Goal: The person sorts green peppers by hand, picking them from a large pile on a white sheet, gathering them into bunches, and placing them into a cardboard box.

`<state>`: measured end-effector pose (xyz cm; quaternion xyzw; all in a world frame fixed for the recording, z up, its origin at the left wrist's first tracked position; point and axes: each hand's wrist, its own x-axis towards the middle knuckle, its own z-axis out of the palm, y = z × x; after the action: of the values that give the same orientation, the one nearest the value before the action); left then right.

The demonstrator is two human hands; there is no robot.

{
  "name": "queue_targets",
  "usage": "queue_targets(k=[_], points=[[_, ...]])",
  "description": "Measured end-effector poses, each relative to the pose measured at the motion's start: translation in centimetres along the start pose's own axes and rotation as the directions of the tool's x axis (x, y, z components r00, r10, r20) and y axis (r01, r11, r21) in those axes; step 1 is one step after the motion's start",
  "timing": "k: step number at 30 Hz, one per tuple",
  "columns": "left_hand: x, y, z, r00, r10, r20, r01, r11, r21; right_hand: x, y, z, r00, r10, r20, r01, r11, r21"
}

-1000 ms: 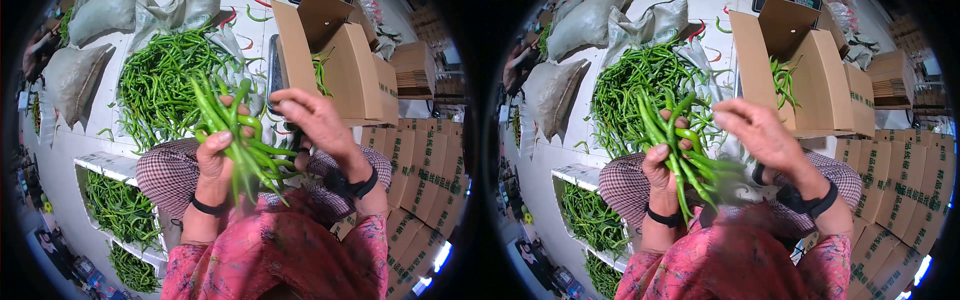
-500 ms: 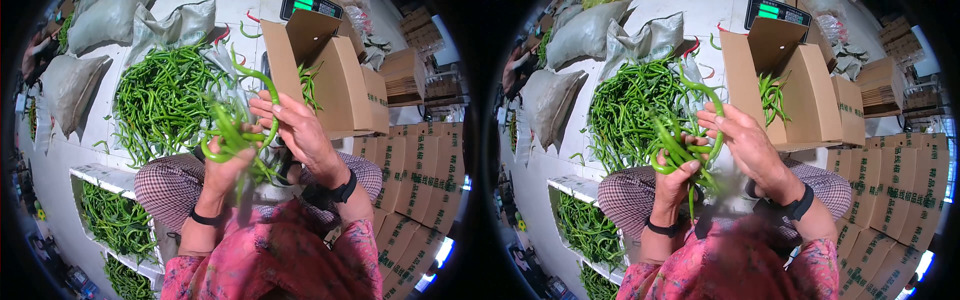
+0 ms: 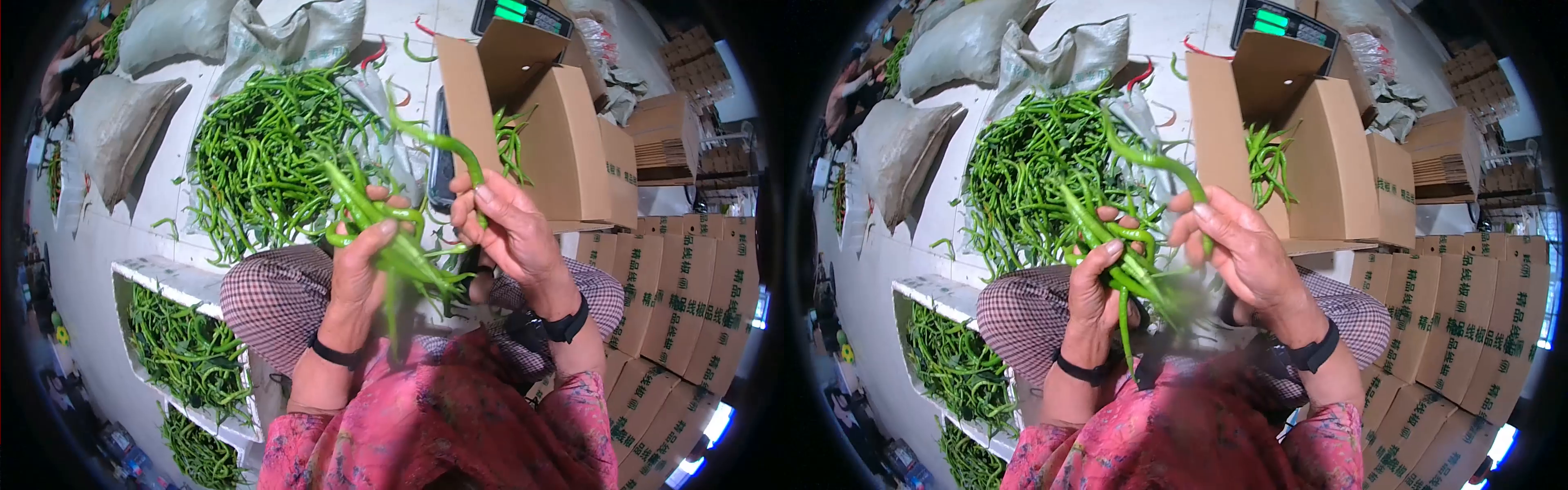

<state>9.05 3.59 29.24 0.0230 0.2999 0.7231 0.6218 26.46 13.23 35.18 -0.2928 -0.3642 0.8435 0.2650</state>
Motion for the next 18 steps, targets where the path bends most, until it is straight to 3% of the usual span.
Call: queue_targets(k=[1,3,4,5,6,8,9,10,11,12,14,16,18], points=[[-0.1,0.1,0.0,1.0,0.0,-0.004,0.0,1.0,0.017,0.0,0.4,0.0,0.997,-0.017,-0.072,0.012,0.998,-0.069],[0.0,0.3,0.2,1.0,0.005,0.003,-0.005,0.999,0.037,-0.3,-0.5,-1.0,0.977,-0.1,-0.19,0.11,0.993,0.046],[0.0,0.3,0.1,1.0,0.007,-0.01,-0.006,0.999,0.041,-0.8,-1.9,-2.4,0.971,-0.187,-0.151,0.198,0.979,0.058],[0.1,0.3,-0.2,1.0,0.014,-0.016,-0.014,0.999,0.032,-1.1,-3.8,-0.7,0.929,-0.296,-0.224,0.305,0.952,0.009],[0.2,0.3,-0.3,1.0,0.025,-0.019,-0.024,0.999,0.025,-1.4,-4.8,0.1,0.932,-0.287,-0.221,0.298,0.955,0.015],[0.3,0.2,0.0,1.0,0.011,-0.004,-0.01,0.999,0.035,-1.8,-6.1,0.9,0.879,-0.354,-0.32,0.167,0.857,-0.488],[0.4,0.1,0.0,1.0,0.0,-0.009,0.001,0.999,0.038,-1.6,-5.7,1.8,0.867,-0.273,-0.416,-0.052,0.782,-0.621],[0.4,-0.2,0.1,1.0,-0.014,-0.012,0.014,0.999,0.037,-1.2,-4.8,2.6,0.91,-0.242,-0.337,-0.119,0.627,-0.77],[0.5,-0.5,0.1,1.0,-0.019,-0.011,0.019,0.999,0.032,-0.5,-3.3,2.7,0.962,-0.071,-0.262,-0.145,0.679,-0.719],[0.6,-0.8,0.0,1.0,-0.018,0.008,0.017,0.999,0.039,0.0,-1.8,3.2,0.965,0.075,-0.251,-0.239,0.649,-0.723],[0.5,-1.0,0.0,1.0,-0.013,0.022,0.012,0.999,0.05,0.6,1.2,4.1,0.997,-0.066,-0.039,0.0,0.501,-0.865],[0.5,-1.0,0.2,0.999,-0.01,0.03,0.008,0.997,0.082,1.2,3.5,3.7,0.96,-0.266,0.083,0.148,0.235,-0.961],[0.6,-1.0,-0.2,0.999,-0.017,0.039,0.014,0.997,0.079,1.7,4.1,2.9,0.959,-0.27,0.081,0.15,0.243,-0.958]])
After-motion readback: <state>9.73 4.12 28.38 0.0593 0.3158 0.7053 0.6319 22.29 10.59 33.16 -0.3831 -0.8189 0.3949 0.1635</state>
